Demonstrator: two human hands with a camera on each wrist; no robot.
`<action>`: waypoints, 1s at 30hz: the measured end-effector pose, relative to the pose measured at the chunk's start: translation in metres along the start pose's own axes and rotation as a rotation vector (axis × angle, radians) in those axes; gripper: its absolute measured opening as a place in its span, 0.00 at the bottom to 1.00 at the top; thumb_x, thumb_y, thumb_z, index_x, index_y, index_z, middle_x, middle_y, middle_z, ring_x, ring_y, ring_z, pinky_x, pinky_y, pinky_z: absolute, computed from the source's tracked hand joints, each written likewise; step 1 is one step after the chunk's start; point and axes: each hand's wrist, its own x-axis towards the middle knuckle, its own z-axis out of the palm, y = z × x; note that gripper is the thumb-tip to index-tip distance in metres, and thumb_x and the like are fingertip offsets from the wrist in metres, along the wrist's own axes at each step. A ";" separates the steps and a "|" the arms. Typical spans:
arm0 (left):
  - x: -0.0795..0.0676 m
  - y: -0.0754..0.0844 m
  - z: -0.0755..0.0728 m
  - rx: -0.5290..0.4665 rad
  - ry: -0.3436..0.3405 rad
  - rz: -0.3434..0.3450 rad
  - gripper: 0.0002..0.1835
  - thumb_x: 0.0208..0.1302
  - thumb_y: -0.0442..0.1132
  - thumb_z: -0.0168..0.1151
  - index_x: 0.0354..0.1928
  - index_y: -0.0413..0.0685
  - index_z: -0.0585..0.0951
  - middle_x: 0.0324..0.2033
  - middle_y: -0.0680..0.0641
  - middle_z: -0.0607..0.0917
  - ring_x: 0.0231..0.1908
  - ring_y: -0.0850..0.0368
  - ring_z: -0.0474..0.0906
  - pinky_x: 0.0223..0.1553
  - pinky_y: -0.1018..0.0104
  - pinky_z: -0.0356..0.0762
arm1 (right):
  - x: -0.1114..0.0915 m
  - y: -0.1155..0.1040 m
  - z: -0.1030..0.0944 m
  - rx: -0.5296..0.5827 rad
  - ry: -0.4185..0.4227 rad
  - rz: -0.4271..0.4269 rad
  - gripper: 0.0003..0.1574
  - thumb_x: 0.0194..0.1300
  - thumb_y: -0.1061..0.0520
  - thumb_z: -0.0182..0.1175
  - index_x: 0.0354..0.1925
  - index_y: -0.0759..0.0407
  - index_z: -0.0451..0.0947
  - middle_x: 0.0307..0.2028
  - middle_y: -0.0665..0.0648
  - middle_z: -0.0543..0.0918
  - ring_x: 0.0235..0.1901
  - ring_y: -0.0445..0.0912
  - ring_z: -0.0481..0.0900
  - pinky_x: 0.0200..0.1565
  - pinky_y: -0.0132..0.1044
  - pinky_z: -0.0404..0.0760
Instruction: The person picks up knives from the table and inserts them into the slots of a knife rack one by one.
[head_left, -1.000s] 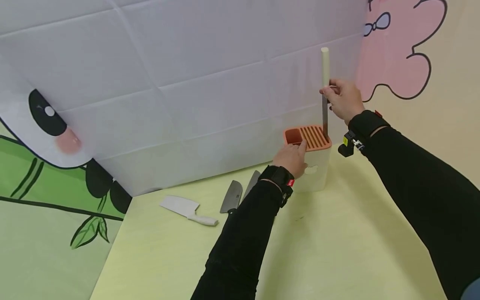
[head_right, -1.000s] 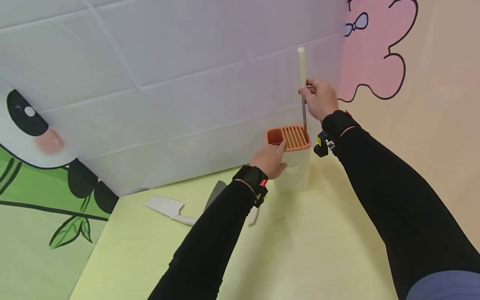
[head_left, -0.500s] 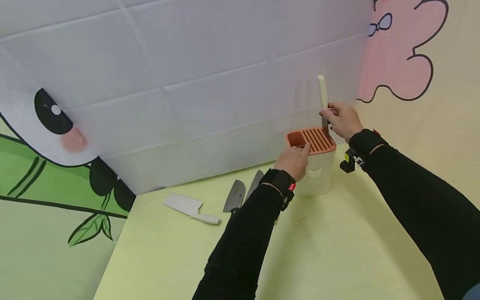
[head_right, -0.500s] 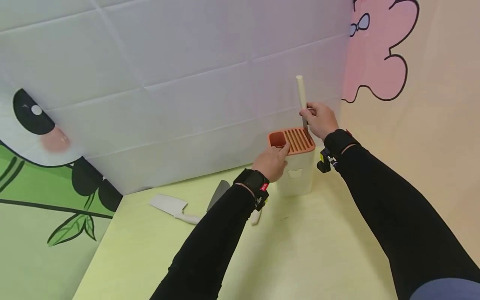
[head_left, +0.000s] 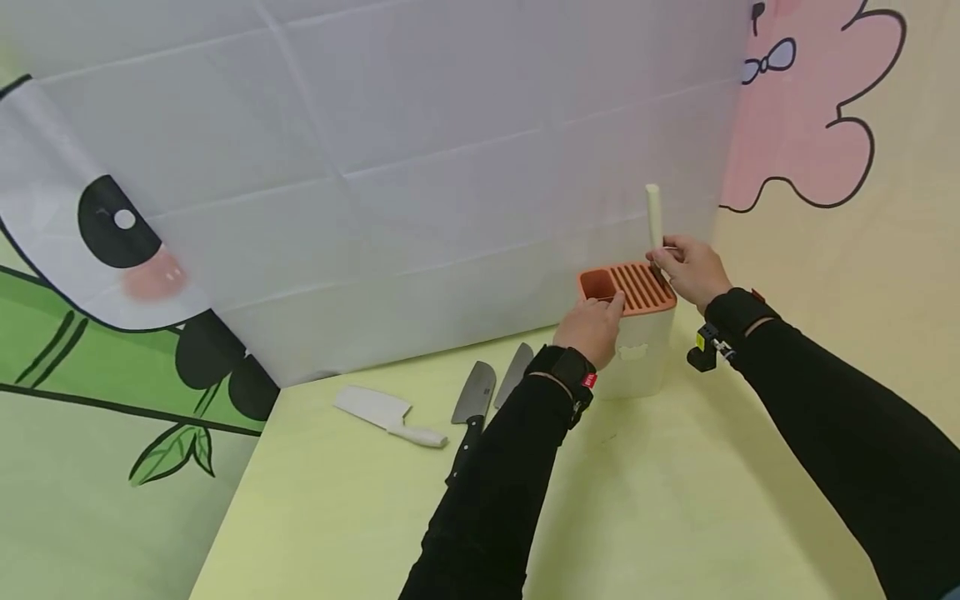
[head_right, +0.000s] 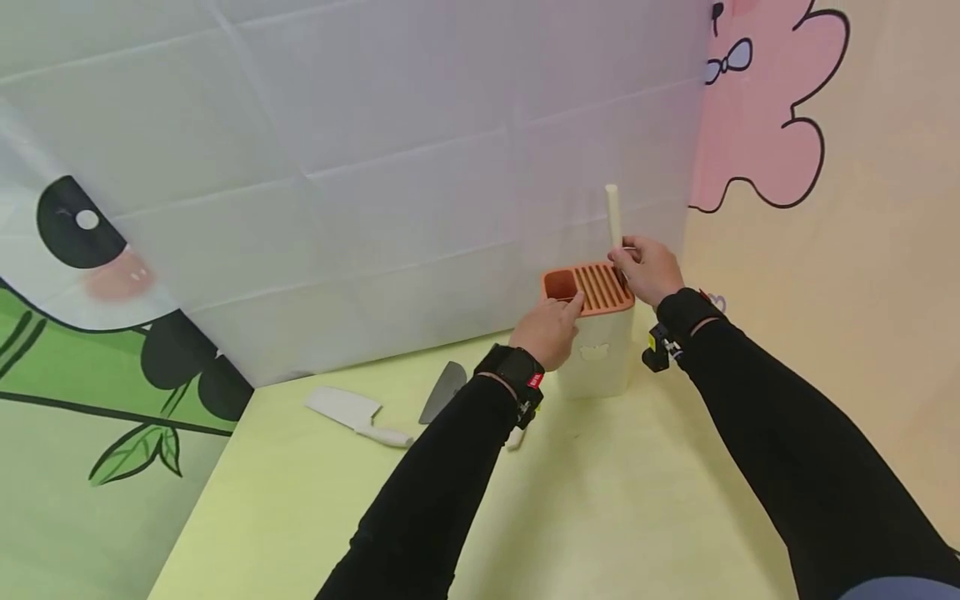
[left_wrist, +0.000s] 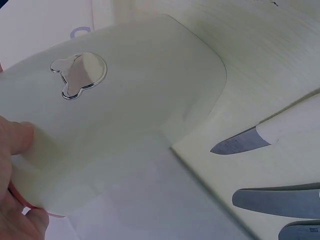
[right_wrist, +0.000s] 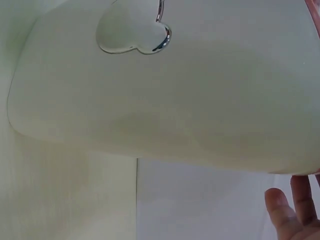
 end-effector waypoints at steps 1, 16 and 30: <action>0.001 0.000 0.002 -0.001 0.001 0.000 0.30 0.75 0.42 0.47 0.75 0.52 0.55 0.60 0.53 0.77 0.62 0.58 0.69 0.68 0.64 0.56 | -0.001 0.002 0.001 -0.002 0.002 0.002 0.34 0.76 0.46 0.43 0.69 0.67 0.60 0.57 0.70 0.75 0.56 0.60 0.74 0.49 0.49 0.76; 0.005 0.001 0.006 -0.017 0.047 0.010 0.30 0.74 0.45 0.49 0.74 0.52 0.56 0.61 0.53 0.76 0.62 0.57 0.69 0.68 0.63 0.56 | -0.006 0.019 0.008 0.046 0.004 0.026 0.36 0.74 0.45 0.45 0.69 0.68 0.59 0.60 0.70 0.73 0.57 0.61 0.73 0.57 0.55 0.72; 0.010 0.001 0.005 -0.003 0.081 0.012 0.30 0.73 0.45 0.50 0.74 0.51 0.57 0.59 0.52 0.78 0.60 0.57 0.71 0.68 0.62 0.57 | -0.001 0.026 0.011 0.066 0.033 0.044 0.36 0.74 0.43 0.44 0.67 0.66 0.63 0.59 0.68 0.73 0.57 0.59 0.72 0.58 0.55 0.71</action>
